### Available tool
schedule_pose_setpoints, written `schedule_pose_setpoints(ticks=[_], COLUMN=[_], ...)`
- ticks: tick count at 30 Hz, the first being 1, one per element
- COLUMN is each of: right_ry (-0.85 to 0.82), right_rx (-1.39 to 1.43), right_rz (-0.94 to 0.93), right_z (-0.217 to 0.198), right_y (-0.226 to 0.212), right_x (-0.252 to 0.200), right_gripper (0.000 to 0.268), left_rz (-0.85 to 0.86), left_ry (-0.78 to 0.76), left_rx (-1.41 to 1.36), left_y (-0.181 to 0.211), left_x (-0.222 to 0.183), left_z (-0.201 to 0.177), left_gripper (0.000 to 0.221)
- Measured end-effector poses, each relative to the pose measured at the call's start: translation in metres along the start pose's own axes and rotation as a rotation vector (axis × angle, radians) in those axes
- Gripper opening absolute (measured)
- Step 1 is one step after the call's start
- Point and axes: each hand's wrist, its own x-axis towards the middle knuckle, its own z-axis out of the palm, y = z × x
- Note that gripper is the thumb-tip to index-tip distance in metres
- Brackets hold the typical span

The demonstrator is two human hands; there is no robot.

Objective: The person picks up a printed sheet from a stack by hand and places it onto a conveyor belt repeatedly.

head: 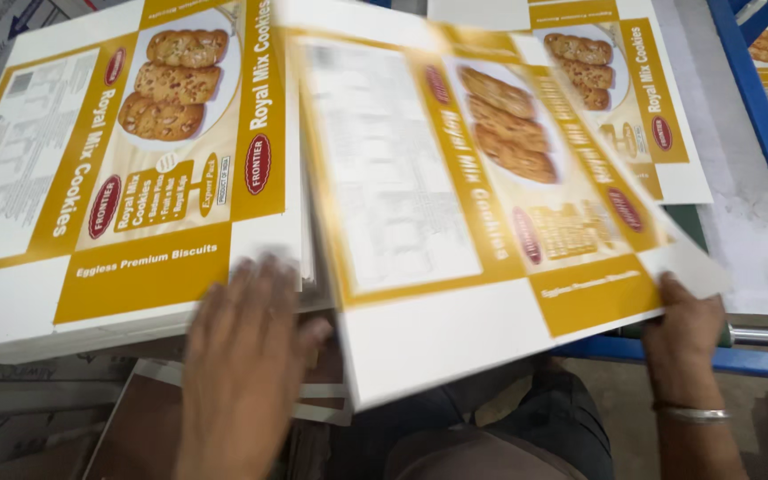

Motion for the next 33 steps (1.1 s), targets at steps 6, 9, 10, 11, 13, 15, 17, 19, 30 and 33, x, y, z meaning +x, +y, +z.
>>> schedule_pose_setpoints(ticks=[6, 9, 10, 11, 13, 15, 17, 19, 30, 33], right_ry=[0.223, 0.282, 0.264, 0.247, 0.177, 0.085, 0.114, 0.195, 0.168, 0.178], right_rx=[0.014, 0.038, 0.029, 0.02, 0.001, -0.025, -0.097, -0.199, -0.106, -0.002], right_rz=[-0.179, -0.123, -0.126, -0.129, -0.138, -0.15, -0.097, -0.048, -0.113, -0.084], right_z=[-0.096, -0.127, -0.134, -0.142, -0.152, -0.162, -0.159, -0.149, -0.088, -0.075], right_y=[0.025, 0.028, 0.027, 0.025, 0.026, 0.022, 0.014, 0.004, -0.024, -0.012], right_x=[0.052, 0.052, 0.045, 0.035, 0.01, -0.03, -0.057, -0.077, -0.056, -0.022], right_gripper=[0.041, 0.035, 0.033, 0.03, 0.033, 0.044, 0.043, 0.043, 0.042, 0.04], left_rz=[-0.027, -0.044, -0.05, -0.056, -0.081, -0.089, -0.072, -0.077, -0.121, -0.138], left_ry=[0.11, 0.133, 0.13, 0.126, 0.13, 0.161, 0.229, 0.238, 0.213, 0.188], left_rx=[-0.035, -0.044, -0.045, -0.045, -0.053, -0.012, 0.079, 0.065, -0.012, -0.011], left_y=[-0.033, -0.038, -0.039, -0.039, -0.038, -0.036, -0.033, -0.035, -0.047, -0.048], left_x=[0.009, 0.009, 0.01, 0.01, 0.01, 0.009, 0.01, 0.009, 0.005, 0.004], left_z=[0.011, 0.006, 0.004, 0.002, 0.001, 0.002, 0.007, 0.015, 0.02, 0.022], left_gripper=[0.037, 0.037, 0.038, 0.038, 0.043, 0.047, 0.052, 0.045, 0.037, 0.04])
